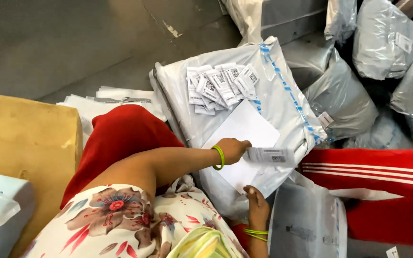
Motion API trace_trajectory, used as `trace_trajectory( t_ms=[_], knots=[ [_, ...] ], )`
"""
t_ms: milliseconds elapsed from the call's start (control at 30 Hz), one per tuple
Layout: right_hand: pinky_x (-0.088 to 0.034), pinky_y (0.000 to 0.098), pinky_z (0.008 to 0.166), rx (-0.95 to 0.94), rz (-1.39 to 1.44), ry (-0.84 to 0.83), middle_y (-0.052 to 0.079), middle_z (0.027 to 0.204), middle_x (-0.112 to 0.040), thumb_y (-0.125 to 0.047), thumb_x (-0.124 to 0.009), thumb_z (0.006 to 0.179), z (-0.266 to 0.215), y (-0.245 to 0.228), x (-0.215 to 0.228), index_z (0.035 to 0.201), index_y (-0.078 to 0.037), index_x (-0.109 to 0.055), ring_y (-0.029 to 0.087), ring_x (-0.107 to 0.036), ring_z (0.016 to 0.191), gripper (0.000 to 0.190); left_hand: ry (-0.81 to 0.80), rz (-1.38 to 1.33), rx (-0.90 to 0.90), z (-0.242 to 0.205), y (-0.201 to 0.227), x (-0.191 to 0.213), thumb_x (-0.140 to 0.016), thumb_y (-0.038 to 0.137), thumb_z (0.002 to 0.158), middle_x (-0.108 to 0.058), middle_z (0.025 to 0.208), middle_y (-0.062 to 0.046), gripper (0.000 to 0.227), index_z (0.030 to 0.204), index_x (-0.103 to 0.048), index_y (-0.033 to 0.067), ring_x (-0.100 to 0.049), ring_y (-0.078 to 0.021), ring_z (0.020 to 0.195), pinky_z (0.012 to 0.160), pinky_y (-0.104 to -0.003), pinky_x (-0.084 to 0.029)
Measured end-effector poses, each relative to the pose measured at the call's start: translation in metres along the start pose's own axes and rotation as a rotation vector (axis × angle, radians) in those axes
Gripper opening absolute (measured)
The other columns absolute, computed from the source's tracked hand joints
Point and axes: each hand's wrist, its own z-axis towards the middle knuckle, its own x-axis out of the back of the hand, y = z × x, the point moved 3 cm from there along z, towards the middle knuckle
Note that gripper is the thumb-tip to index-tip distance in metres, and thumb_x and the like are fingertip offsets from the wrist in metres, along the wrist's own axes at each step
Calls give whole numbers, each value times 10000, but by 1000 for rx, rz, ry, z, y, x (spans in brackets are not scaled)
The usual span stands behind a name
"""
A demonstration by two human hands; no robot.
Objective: Labeling and sorting shipping envelopes while sitting on the floor of a warehouse or workspace.
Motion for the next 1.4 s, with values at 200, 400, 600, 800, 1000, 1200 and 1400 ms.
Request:
trace_trajectory(
  t_ms=[200,400,600,800,1000,1200,1400],
  knots=[
    [-578,364,737,-286,1112,-113,58,1078,-739,-282,-699,921,3,-16,-26,1294,-89,-615,194,-691,834,428,-39,-928,167,-22,17,-31,-510,153,1032,-754,968,-126,287,1294,-587,65,-733,-205,579,550,-345,-572],
    [-581,337,755,-189,1165,133,45,953,-674,-14,-747,912,5,-2,-21,1198,-54,-621,173,-665,827,315,-162,-1002,299,-34,-13,-74,-490,158,1043,-759,1007,-109,329,1358,-522,67,-737,-189,624,536,-318,-562],
    [-616,346,744,47,622,386,86,909,-734,-21,-752,910,8,-28,-14,1045,32,-698,180,-707,795,155,54,-709,153,-23,-44,-84,-668,178,935,-623,1277,-174,614,1479,-400,84,-727,-240,923,773,-366,-594],
    [-583,381,977,445,-214,400,128,1256,-719,66,-664,884,9,-27,-10,1226,-75,-717,287,-708,1170,373,392,-23,-294,-40,-37,10,-844,233,851,-422,1551,-216,846,1545,-391,61,-472,-414,1374,1155,-487,-378],
    [-565,396,997,604,-349,167,95,1262,-721,114,-661,867,16,-19,-27,1189,-108,-727,309,-694,1163,397,78,384,-513,-44,-78,-13,-755,145,822,-628,1342,-42,410,1227,-691,152,-555,-263,1318,1151,-423,-420],
    [-506,419,1022,644,-473,137,58,1223,-721,95,-679,800,19,-23,-24,1127,-129,-741,304,-641,1156,401,8,288,-482,-33,-76,-13,-692,93,821,-693,1241,-32,339,1149,-754,150,-616,-228,1162,1043,-379,-473],
    [-470,430,969,569,-492,200,64,1067,-673,64,-713,766,20,-8,-22,1093,-161,-782,308,-609,1063,403,-15,197,-352,-12,-82,-13,-703,128,813,-719,1151,-23,211,1009,-782,139,-629,-269,1046,964,-403,-493]
  ],
)
